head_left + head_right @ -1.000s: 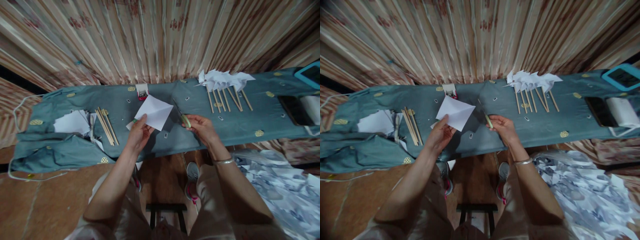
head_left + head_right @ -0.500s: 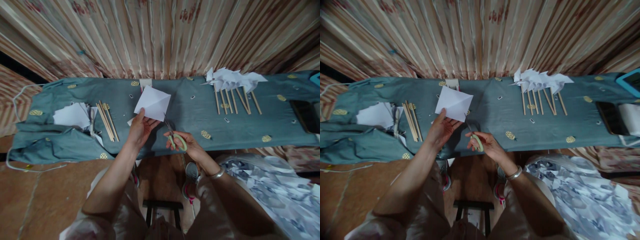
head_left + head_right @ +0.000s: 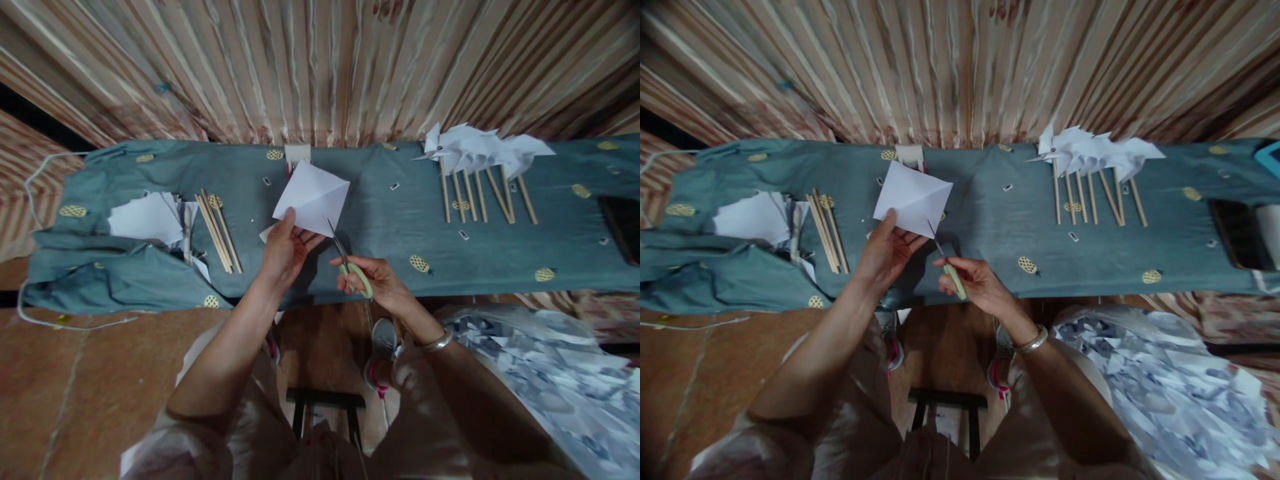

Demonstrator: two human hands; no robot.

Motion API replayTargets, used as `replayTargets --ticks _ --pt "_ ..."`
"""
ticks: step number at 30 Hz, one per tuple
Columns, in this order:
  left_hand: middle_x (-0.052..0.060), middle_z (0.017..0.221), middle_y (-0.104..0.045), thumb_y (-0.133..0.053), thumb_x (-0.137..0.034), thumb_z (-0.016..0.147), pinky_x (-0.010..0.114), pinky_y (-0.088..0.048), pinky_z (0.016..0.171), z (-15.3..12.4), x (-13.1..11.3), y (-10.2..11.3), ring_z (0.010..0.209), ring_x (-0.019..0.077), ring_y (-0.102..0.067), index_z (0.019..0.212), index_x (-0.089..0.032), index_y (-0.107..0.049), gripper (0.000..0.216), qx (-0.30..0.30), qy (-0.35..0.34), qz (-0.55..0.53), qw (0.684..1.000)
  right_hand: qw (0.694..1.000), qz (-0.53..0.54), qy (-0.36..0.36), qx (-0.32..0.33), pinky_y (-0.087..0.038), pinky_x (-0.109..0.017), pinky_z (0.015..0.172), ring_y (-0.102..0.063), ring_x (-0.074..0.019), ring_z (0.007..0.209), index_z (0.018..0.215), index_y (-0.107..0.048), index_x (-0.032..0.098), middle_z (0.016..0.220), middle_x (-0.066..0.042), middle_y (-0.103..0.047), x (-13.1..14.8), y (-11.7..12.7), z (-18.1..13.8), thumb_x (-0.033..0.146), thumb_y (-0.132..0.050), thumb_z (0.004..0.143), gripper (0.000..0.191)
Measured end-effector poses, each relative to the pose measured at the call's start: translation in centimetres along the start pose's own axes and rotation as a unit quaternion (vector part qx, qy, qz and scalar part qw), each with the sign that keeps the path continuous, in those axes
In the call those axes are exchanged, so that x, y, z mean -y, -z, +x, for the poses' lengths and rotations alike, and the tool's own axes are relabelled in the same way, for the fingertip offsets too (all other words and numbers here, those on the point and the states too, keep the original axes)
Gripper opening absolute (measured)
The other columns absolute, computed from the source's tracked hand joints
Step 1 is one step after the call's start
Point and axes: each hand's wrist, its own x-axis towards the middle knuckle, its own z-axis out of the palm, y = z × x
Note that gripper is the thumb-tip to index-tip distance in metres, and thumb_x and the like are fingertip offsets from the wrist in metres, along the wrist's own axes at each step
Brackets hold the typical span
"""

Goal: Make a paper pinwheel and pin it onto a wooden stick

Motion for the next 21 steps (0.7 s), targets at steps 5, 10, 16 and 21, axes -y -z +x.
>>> replayTargets --ticks 5,10,16,21 --pt "0.003 0.085 -0.078 -0.061 -0.035 0.096 0.038 -0.055 0.1 0.11 0.14 0.16 0.086 0.0182 -0.077 0.098 -0.018 -0.065 0.017 0.007 -0.007 0.008 1.0 1.0 0.016 -0.009 -0.005 -0.051 -0.025 0.06 -0.058 -0.0094 0.061 0.11 -0.074 0.018 0.074 0.0 -0.067 -0.19 -0.06 0.14 0.057 -0.079 0.076 0.053" --pt "0.004 0.087 -0.079 -0.058 -0.033 0.098 0.04 -0.052 0.105 0.02 0.21 0.12 0.094 0.0196 -0.076 0.103 -0.017 -0.064 0.018 0.01 -0.012 0.01 1.0 0.999 0.035 -0.009 -0.011 -0.052 -0.025 0.06 -0.058 -0.0092 0.06 0.109 -0.074 0.018 0.072 0.0 -0.068 -0.46 -0.09 0.22 0.057 -0.081 0.073 0.054" --pt "0.008 0.096 -0.08 -0.063 -0.038 0.095 0.04 -0.052 0.105 -0.03 0.23 0.05 0.104 0.0226 -0.075 0.116 -0.018 -0.063 0.029 -0.006 -0.001 -0.002 1.0 0.999 0.036 -0.019 -0.016 -0.052 -0.024 0.06 -0.058 -0.0089 0.06 0.105 -0.075 0.019 0.07 0.001 -0.067 0.03 -0.34 0.21 0.058 -0.082 0.07 0.053" --pt "0.007 0.096 -0.08 -0.064 -0.038 0.095 0.04 -0.052 0.105 -0.11 0.18 0.0 0.105 0.0225 -0.074 0.115 -0.018 -0.063 0.028 -0.006 0.0 0.001 1.0 0.999 0.042 -0.024 -0.02 -0.052 -0.024 0.06 -0.058 -0.0087 0.059 0.105 -0.076 0.019 0.07 0.001 -0.067 0.08 -0.43 0.22 0.057 -0.083 0.069 0.053"
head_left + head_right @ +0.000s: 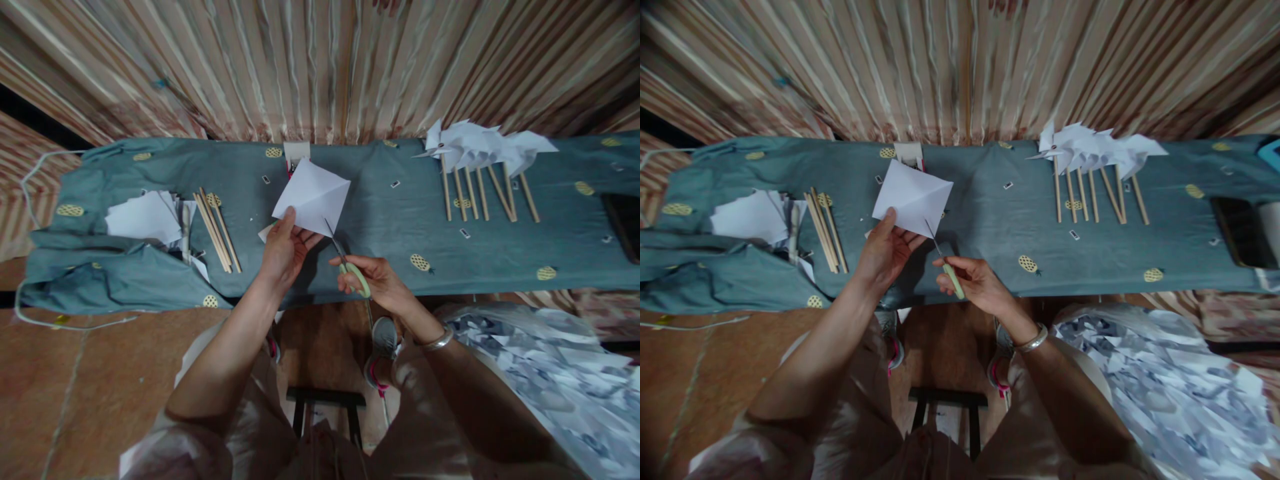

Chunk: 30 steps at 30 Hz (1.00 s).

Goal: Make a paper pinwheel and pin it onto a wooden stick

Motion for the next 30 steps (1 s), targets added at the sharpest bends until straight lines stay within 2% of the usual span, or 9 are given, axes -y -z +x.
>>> replayTargets --ticks 5,9,18,24,30 --pt "0.007 0.092 -0.079 -0.061 -0.034 0.097 0.04 -0.051 0.107 -0.19 -0.1 -0.23 0.106 0.0222 -0.074 0.105 -0.017 -0.065 0.019 -0.008 -0.008 0.008 1.0 1.0 0.003 0.0 -0.002 -0.051 -0.024 0.06 -0.058 -0.0085 0.059 0.104 -0.075 0.019 0.069 0.002 -0.066 -0.23 0.04 0.02 0.055 -0.083 0.071 0.05" --pt "0.005 0.088 -0.078 -0.058 -0.031 0.098 0.039 -0.051 0.106 -0.17 -0.09 -0.16 0.099 0.0197 -0.075 0.102 -0.016 -0.065 0.018 0.002 -0.011 0.006 1.0 1.0 0.005 -0.005 -0.003 -0.052 -0.024 0.061 -0.059 -0.0089 0.06 0.104 -0.075 0.018 0.069 0.002 -0.066 -0.21 -0.03 0.0 0.054 -0.083 0.071 0.049" --pt "0.005 0.086 -0.078 -0.055 -0.03 0.1 0.04 -0.051 0.106 -0.12 0.0 0.01 0.094 0.0191 -0.076 0.1 -0.016 -0.064 0.017 -0.001 -0.009 -0.004 1.0 0.999 0.023 -0.015 -0.016 -0.049 -0.023 0.056 -0.058 -0.0084 0.057 0.103 -0.073 0.018 0.065 0.003 -0.065 -0.21 -0.37 0.0 0.052 -0.084 0.068 0.05" --pt "0.006 0.09 -0.078 -0.061 -0.033 0.096 0.041 -0.051 0.107 -0.18 -0.06 0.02 0.103 0.0206 -0.074 0.1 -0.016 -0.064 0.017 -0.006 -0.007 0.0 1.0 0.999 0.025 -0.019 -0.013 -0.05 -0.023 0.056 -0.058 -0.0087 0.056 0.101 -0.073 0.019 0.065 0.003 -0.065 -0.23 -0.34 0.11 0.049 -0.084 0.069 0.045" --pt "0.005 0.088 -0.078 -0.059 -0.032 0.097 0.041 -0.052 0.105 -0.13 -0.02 0.06 0.098 0.0202 -0.075 0.1 -0.017 -0.064 0.016 -0.005 -0.01 -0.006 1.0 0.999 0.028 -0.027 -0.025 -0.05 -0.023 0.056 -0.058 -0.0082 0.056 0.1 -0.074 0.019 0.064 0.004 -0.065 -0.23 -0.51 0.17 0.048 -0.087 0.066 0.047"
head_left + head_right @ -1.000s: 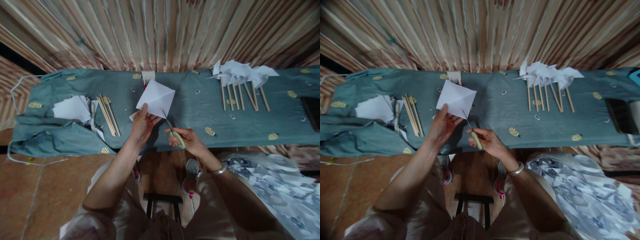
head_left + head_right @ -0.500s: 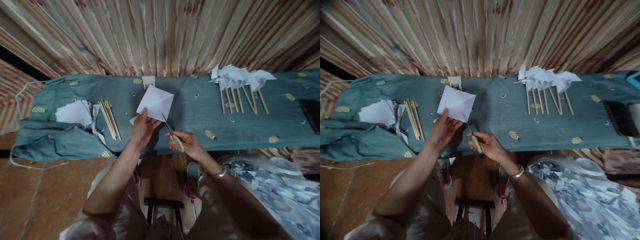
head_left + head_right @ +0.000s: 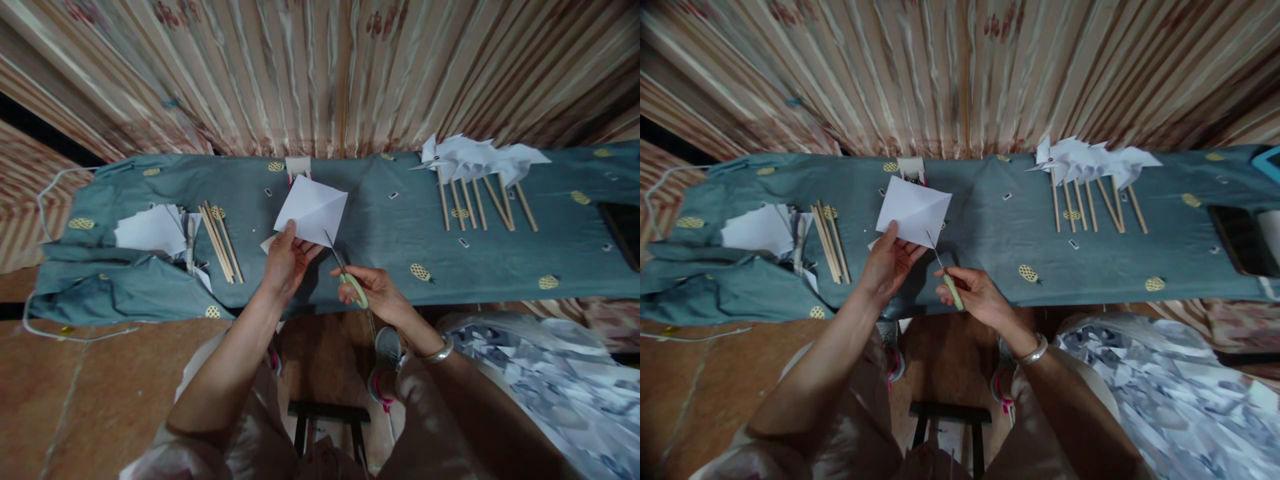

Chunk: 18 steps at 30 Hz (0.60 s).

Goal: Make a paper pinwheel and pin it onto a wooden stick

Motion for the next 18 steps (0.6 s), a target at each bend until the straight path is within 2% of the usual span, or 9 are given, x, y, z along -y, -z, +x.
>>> replayTargets --ticks 10,18 --pt "0.008 0.097 -0.078 -0.062 -0.034 0.096 0.042 -0.052 0.106 -0.06 0.01 -0.07 0.104 0.0212 -0.074 0.111 -0.016 -0.064 0.023 -0.005 0.002 -0.001 1.0 1.0 -0.005 -0.007 -0.012 -0.05 -0.024 0.055 -0.058 -0.0085 0.055 0.098 -0.075 0.02 0.063 0.004 -0.064 0.06 -0.12 0.0 0.049 -0.088 0.064 0.047" --pt "0.007 0.091 -0.078 -0.056 -0.031 0.099 0.042 -0.051 0.107 0.05 0.04 0.01 0.101 0.0203 -0.074 0.101 -0.016 -0.064 0.018 -0.002 -0.003 0.003 1.0 1.0 -0.012 -0.005 -0.01 -0.05 -0.024 0.055 -0.058 -0.0089 0.054 0.099 -0.073 0.019 0.062 0.004 -0.064 0.13 -0.1 0.0 0.048 -0.086 0.066 0.046"
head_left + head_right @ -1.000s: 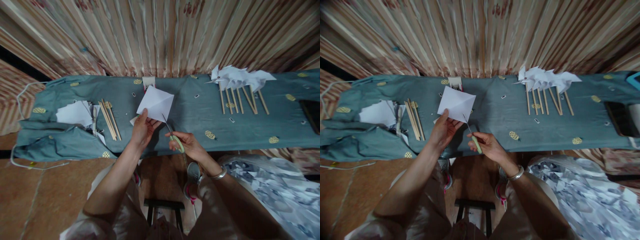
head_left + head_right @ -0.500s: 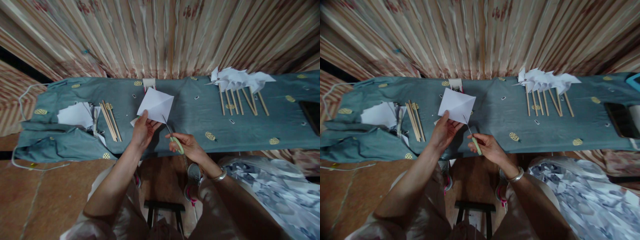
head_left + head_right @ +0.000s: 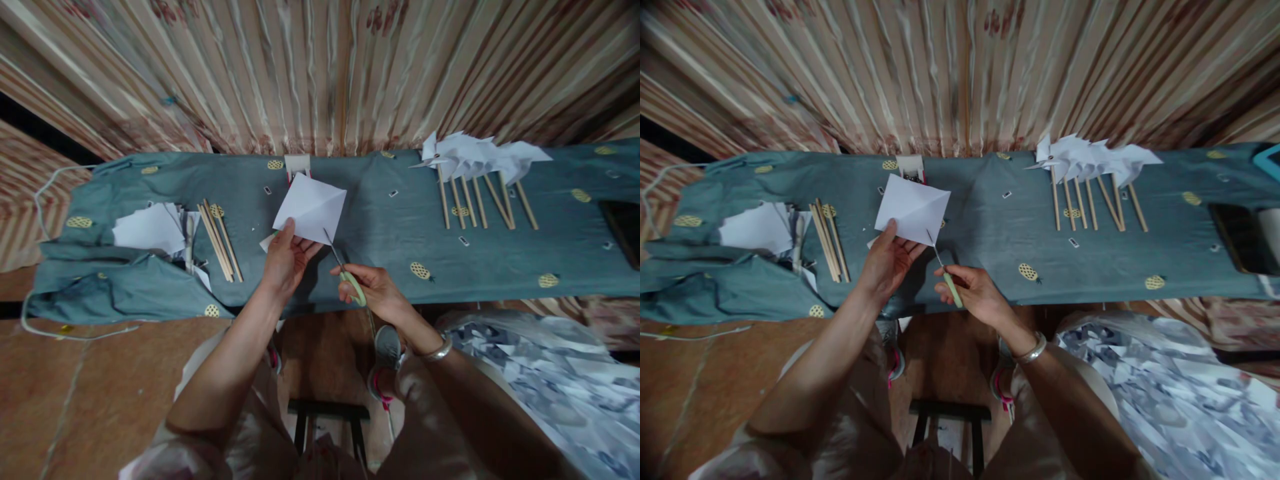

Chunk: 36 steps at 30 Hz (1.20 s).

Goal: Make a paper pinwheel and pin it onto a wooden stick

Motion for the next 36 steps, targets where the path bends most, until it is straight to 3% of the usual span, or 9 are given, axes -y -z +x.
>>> replayTargets --ticks 8,20,27,36 --pt "0.004 0.086 -0.077 -0.059 -0.027 0.097 0.042 -0.049 0.109 -0.31 0.22 -0.27 0.101 0.0199 -0.074 0.097 -0.017 -0.064 0.011 -0.006 0.001 0.006 1.0 1.0 0.004 0.011 0.005 -0.05 -0.023 0.055 -0.059 -0.0089 0.056 0.098 -0.072 0.02 0.064 0.004 -0.065 -0.15 -0.07 0.01 0.051 -0.085 0.068 0.045" --pt "0.003 0.083 -0.076 -0.059 -0.027 0.097 0.042 -0.05 0.108 -0.2 0.28 -0.41 0.096 0.0188 -0.075 0.096 -0.016 -0.063 0.011 -0.007 0.011 0.005 1.0 1.0 0.001 -0.007 -0.021 -0.046 -0.022 0.052 -0.056 -0.0075 0.051 0.091 -0.071 0.019 0.059 0.005 -0.065 0.3 -0.43 0.04 0.054 -0.087 0.061 0.049" --pt "0.003 0.081 -0.076 -0.051 -0.022 0.1 0.038 -0.055 0.099 -0.45 0.42 -0.62 0.077 0.0149 -0.075 0.096 -0.016 -0.063 0.015 -0.005 0.019 -0.002 1.0 1.0 -0.008 -0.003 -0.027 -0.047 -0.022 0.053 -0.057 -0.0078 0.052 0.091 -0.072 0.019 0.061 0.004 -0.066 0.26 -0.42 0.06 0.056 -0.086 0.062 0.049" --pt "0.003 0.081 -0.076 -0.061 -0.027 0.096 0.038 -0.054 0.102 -0.28 0.58 -0.35 0.091 0.0184 -0.076 0.098 -0.016 -0.063 0.011 0.003 0.018 0.01 1.0 1.0 -0.022 0.004 -0.013 -0.047 -0.022 0.053 -0.057 -0.0084 0.052 0.098 -0.072 0.017 0.061 0.003 -0.065 0.18 -0.25 0.09 0.056 -0.083 0.067 0.051"
